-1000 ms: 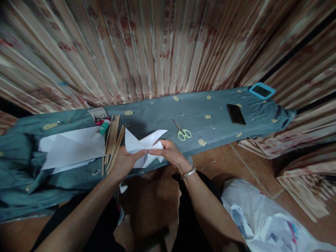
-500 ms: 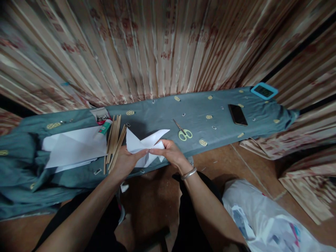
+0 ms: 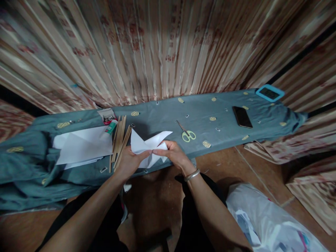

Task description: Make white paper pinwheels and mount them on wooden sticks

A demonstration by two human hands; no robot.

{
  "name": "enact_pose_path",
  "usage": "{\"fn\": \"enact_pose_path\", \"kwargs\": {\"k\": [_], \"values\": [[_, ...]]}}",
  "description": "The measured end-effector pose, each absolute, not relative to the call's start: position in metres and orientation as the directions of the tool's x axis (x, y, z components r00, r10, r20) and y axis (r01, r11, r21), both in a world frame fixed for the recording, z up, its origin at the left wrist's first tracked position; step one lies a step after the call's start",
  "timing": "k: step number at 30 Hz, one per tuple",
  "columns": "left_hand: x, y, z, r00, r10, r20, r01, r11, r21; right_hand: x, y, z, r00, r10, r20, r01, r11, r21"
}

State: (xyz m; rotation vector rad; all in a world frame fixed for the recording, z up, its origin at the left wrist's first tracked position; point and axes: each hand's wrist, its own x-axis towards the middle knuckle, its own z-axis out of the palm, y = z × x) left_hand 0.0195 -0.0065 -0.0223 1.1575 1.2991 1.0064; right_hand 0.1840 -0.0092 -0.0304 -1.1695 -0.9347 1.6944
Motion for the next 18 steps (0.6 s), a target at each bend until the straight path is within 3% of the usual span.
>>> {"fn": "enact_pose_path", "kwargs": {"k": [7,14,16,18], "values": [[0.015,-0.009,-0.017,0.078,0.981,-0.175,0.072,0.17,0.983,0.18,-0.01,-0.031,-0.21,0.927,-0.311,-0.224,-0.355,-0.908],[0.001,-0.002,-0.017,0.119,0.987,-0.105,-0.105,0.117,0.987,0.188,-0.009,-0.03,-0.147,0.947,-0.286,-0.204,-0.312,-0.928],[-0.01,0.005,-0.02,0.074,0.997,-0.036,-0.08,0.042,0.996,0.191,-0.01,-0.028,-0.122,0.953,-0.278,-0.2,-0.298,-0.933],[-0.025,0.014,-0.026,0.015,1.0,0.017,0.059,-0.018,0.998,0.194,-0.011,-0.027,-0.108,0.953,-0.283,-0.2,-0.299,-0.933]]}}
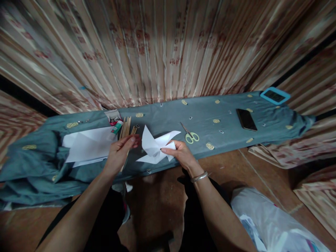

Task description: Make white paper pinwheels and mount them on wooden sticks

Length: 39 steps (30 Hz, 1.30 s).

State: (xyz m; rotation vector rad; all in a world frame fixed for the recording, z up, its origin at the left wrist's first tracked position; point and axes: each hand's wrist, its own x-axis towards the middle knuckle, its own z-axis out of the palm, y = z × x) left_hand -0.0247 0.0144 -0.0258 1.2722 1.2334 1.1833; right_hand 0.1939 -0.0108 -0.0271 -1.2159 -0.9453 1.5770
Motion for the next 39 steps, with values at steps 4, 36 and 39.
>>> {"fn": "enact_pose_path", "kwargs": {"k": [4,36,39], "values": [[-0.053,0.03,-0.041,-0.002,0.987,0.159,0.492,-0.137,0.859,0.197,-0.014,-0.025,-0.125,0.95,-0.287,-0.203,-0.307,-0.93],[-0.068,0.035,-0.055,0.255,0.946,0.199,0.842,-0.318,0.435,0.196,-0.02,-0.034,-0.222,0.937,-0.268,-0.121,-0.299,-0.946],[-0.067,0.036,-0.054,0.246,0.951,0.185,0.853,-0.303,0.425,0.196,-0.02,-0.034,-0.228,0.936,-0.266,-0.12,-0.298,-0.947]]}}
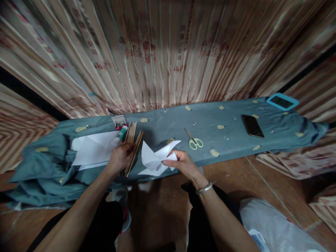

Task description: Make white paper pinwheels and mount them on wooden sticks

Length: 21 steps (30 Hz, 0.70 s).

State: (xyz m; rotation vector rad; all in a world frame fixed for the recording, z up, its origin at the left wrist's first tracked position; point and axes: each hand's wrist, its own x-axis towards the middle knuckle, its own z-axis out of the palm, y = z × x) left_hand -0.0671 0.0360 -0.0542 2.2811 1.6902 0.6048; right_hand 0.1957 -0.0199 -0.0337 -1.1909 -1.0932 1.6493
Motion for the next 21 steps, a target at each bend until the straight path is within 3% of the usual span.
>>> {"fn": "enact_pose_path", "kwargs": {"k": [14,21], "values": [[-0.067,0.039,-0.059,0.244,0.953,0.181,0.842,-0.301,0.448,0.195,-0.021,-0.035,-0.234,0.954,-0.189,-0.07,-0.21,-0.975],[-0.061,0.038,-0.048,0.244,0.962,0.122,0.877,-0.272,0.396,0.194,-0.024,-0.035,-0.263,0.958,-0.11,0.0,-0.114,-0.994]]}}
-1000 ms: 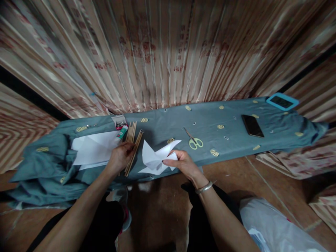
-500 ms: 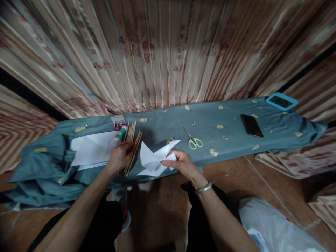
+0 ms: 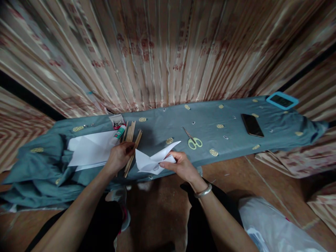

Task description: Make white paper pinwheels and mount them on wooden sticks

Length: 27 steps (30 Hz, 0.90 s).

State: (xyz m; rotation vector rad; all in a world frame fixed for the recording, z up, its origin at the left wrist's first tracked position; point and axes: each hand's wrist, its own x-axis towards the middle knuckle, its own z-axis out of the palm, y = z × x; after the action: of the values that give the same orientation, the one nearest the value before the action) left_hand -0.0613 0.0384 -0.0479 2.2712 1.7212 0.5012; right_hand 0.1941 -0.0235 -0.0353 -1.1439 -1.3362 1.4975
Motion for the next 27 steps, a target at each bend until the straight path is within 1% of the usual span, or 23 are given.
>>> {"fn": "enact_pose_path", "kwargs": {"k": [3,7,10,13,16,18,20,23,27], "values": [[-0.058,0.037,-0.043,0.244,0.965,0.091,0.886,-0.26,0.383,0.194,-0.024,-0.035,-0.268,0.957,-0.109,0.017,-0.108,-0.994],[-0.058,0.037,-0.042,0.247,0.963,0.107,0.872,-0.269,0.409,0.193,-0.024,-0.034,-0.26,0.959,-0.108,0.02,-0.107,-0.994],[-0.059,0.037,-0.045,0.235,0.962,0.137,0.846,-0.272,0.458,0.192,-0.025,-0.033,-0.244,0.963,-0.11,0.034,-0.105,-0.994],[-0.059,0.038,-0.048,0.194,0.966,0.173,0.802,-0.258,0.539,0.191,-0.025,-0.031,-0.218,0.97,-0.105,0.054,-0.096,-0.994],[-0.057,0.039,-0.052,0.128,0.976,0.178,0.696,-0.216,0.684,0.19,-0.026,-0.031,-0.201,0.975,-0.099,0.065,-0.087,-0.994],[-0.054,0.038,-0.052,0.088,0.983,0.161,0.579,-0.182,0.794,0.189,-0.027,-0.029,-0.194,0.977,-0.093,0.063,-0.082,-0.995],[-0.051,0.036,-0.05,0.063,0.987,0.148,0.449,-0.16,0.879,0.189,-0.028,-0.026,-0.181,0.98,-0.081,0.06,-0.071,-0.996],[-0.046,0.027,-0.041,0.069,0.989,0.132,0.31,-0.147,0.939,0.187,-0.031,-0.017,-0.13,0.991,-0.017,0.099,-0.004,-0.995],[-0.04,0.008,-0.027,0.102,0.988,0.118,0.272,-0.142,0.952,0.187,-0.038,-0.003,-0.064,0.988,0.142,0.224,0.153,-0.963]]}}
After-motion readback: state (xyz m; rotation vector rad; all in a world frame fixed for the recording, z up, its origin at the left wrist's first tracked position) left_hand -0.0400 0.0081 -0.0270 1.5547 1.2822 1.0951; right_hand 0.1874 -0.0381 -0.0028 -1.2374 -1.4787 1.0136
